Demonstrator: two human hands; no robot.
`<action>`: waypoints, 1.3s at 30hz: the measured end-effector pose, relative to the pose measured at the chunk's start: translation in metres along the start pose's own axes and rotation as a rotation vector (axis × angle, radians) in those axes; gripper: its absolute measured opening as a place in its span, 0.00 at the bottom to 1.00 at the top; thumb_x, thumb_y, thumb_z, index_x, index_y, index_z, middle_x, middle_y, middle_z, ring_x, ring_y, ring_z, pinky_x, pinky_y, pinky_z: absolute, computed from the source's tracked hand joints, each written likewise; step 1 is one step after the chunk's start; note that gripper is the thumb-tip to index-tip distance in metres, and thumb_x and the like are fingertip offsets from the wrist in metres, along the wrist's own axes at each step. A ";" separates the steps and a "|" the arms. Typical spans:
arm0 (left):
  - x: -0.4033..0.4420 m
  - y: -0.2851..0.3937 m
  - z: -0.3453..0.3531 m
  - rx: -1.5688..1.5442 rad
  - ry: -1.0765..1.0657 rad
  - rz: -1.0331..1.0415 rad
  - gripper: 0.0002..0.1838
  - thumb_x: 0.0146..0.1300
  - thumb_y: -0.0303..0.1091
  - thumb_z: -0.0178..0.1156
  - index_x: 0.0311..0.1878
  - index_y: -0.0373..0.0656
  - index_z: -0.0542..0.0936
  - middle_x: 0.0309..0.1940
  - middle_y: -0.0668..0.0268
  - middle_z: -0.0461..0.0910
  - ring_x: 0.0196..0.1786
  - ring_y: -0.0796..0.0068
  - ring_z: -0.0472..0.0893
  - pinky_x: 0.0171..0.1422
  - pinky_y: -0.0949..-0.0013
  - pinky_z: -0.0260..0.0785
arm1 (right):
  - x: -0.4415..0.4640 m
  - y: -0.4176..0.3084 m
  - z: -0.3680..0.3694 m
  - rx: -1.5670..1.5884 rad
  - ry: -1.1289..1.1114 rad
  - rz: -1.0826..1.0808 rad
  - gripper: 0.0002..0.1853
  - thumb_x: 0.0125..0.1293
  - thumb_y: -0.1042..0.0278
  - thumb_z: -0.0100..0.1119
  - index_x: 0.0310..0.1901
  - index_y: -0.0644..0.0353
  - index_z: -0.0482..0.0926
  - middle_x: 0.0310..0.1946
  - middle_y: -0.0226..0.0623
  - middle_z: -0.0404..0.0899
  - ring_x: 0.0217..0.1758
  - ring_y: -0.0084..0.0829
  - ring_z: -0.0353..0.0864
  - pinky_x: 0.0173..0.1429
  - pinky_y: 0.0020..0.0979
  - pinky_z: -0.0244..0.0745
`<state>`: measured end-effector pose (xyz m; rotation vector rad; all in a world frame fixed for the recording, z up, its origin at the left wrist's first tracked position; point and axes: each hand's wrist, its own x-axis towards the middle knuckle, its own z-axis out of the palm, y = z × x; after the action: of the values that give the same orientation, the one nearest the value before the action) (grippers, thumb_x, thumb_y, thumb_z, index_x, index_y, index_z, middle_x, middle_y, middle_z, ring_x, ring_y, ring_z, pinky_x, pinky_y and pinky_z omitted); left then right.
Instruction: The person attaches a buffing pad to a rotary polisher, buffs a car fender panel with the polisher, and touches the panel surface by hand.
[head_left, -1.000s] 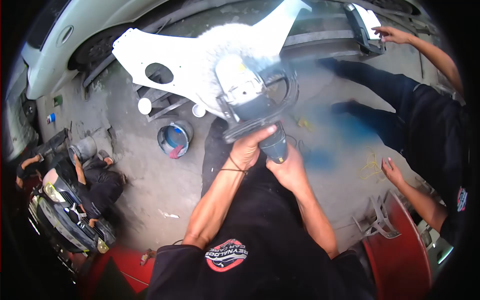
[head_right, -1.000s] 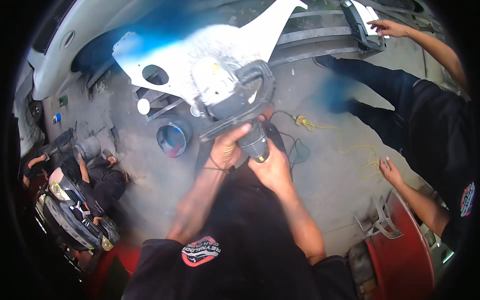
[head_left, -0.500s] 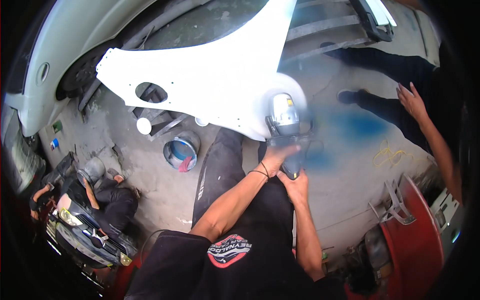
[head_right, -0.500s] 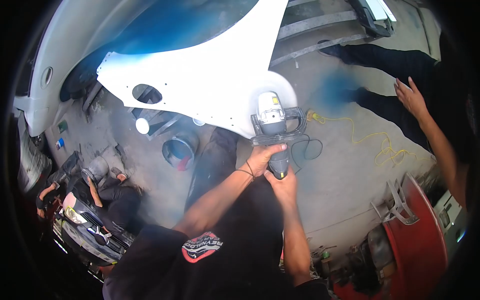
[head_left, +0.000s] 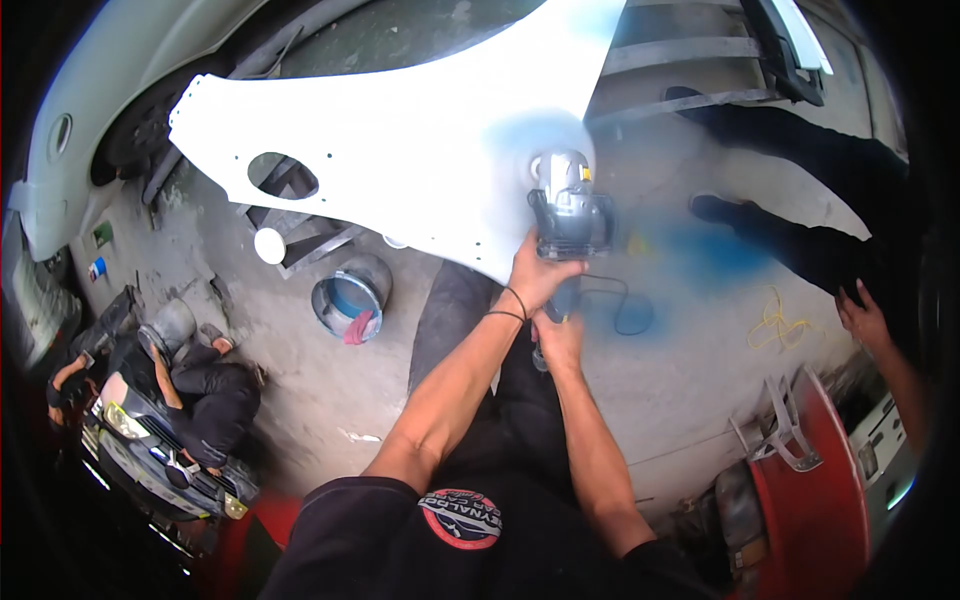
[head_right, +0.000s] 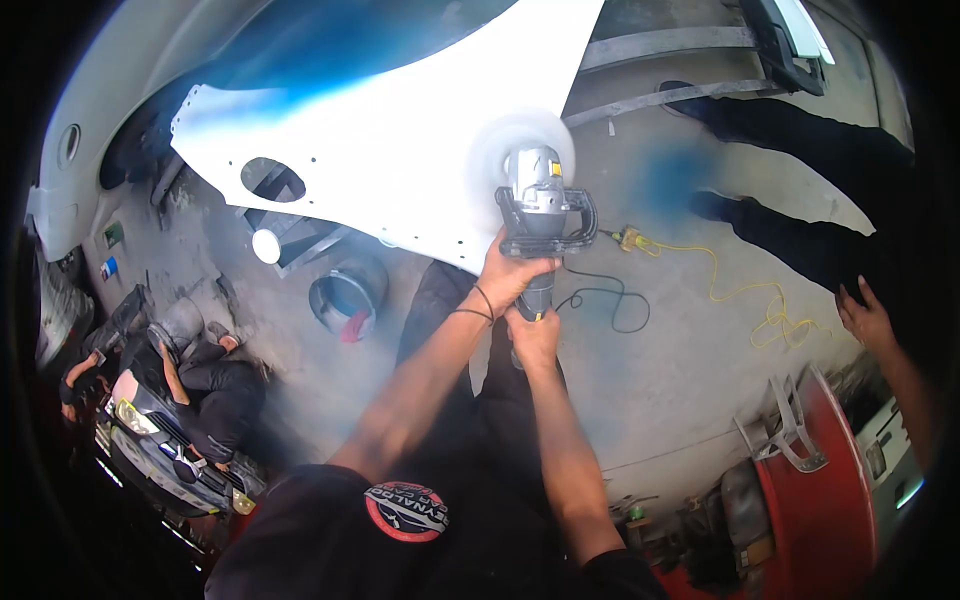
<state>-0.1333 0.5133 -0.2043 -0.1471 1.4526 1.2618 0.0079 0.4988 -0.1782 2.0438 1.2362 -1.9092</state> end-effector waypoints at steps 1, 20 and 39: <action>0.007 0.003 -0.005 -0.026 -0.028 -0.007 0.42 0.58 0.26 0.86 0.75 0.35 0.76 0.59 0.56 0.91 0.61 0.65 0.92 0.69 0.61 0.86 | 0.008 -0.002 0.006 -0.002 -0.003 0.004 0.15 0.66 0.64 0.81 0.42 0.67 0.87 0.30 0.36 0.89 0.29 0.28 0.88 0.35 0.35 0.80; -0.013 0.011 -0.117 -0.394 0.112 -0.009 0.22 0.73 0.32 0.78 0.65 0.34 0.87 0.57 0.54 0.94 0.60 0.63 0.93 0.69 0.57 0.86 | 0.012 -0.039 0.078 -0.551 -0.053 -0.417 0.24 0.62 0.53 0.81 0.49 0.63 0.84 0.36 0.60 0.93 0.44 0.67 0.94 0.51 0.59 0.89; 0.006 0.080 -0.085 -0.243 0.030 -0.082 0.23 0.68 0.32 0.84 0.61 0.33 0.90 0.55 0.59 0.93 0.54 0.70 0.91 0.62 0.63 0.86 | 0.022 -0.053 0.086 -0.299 0.024 -0.349 0.25 0.64 0.58 0.85 0.54 0.66 0.88 0.43 0.55 0.95 0.49 0.52 0.98 0.55 0.48 0.88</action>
<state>-0.2445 0.4870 -0.1812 -0.3862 1.3014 1.3700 -0.0949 0.4967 -0.1924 1.7957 1.8588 -1.6888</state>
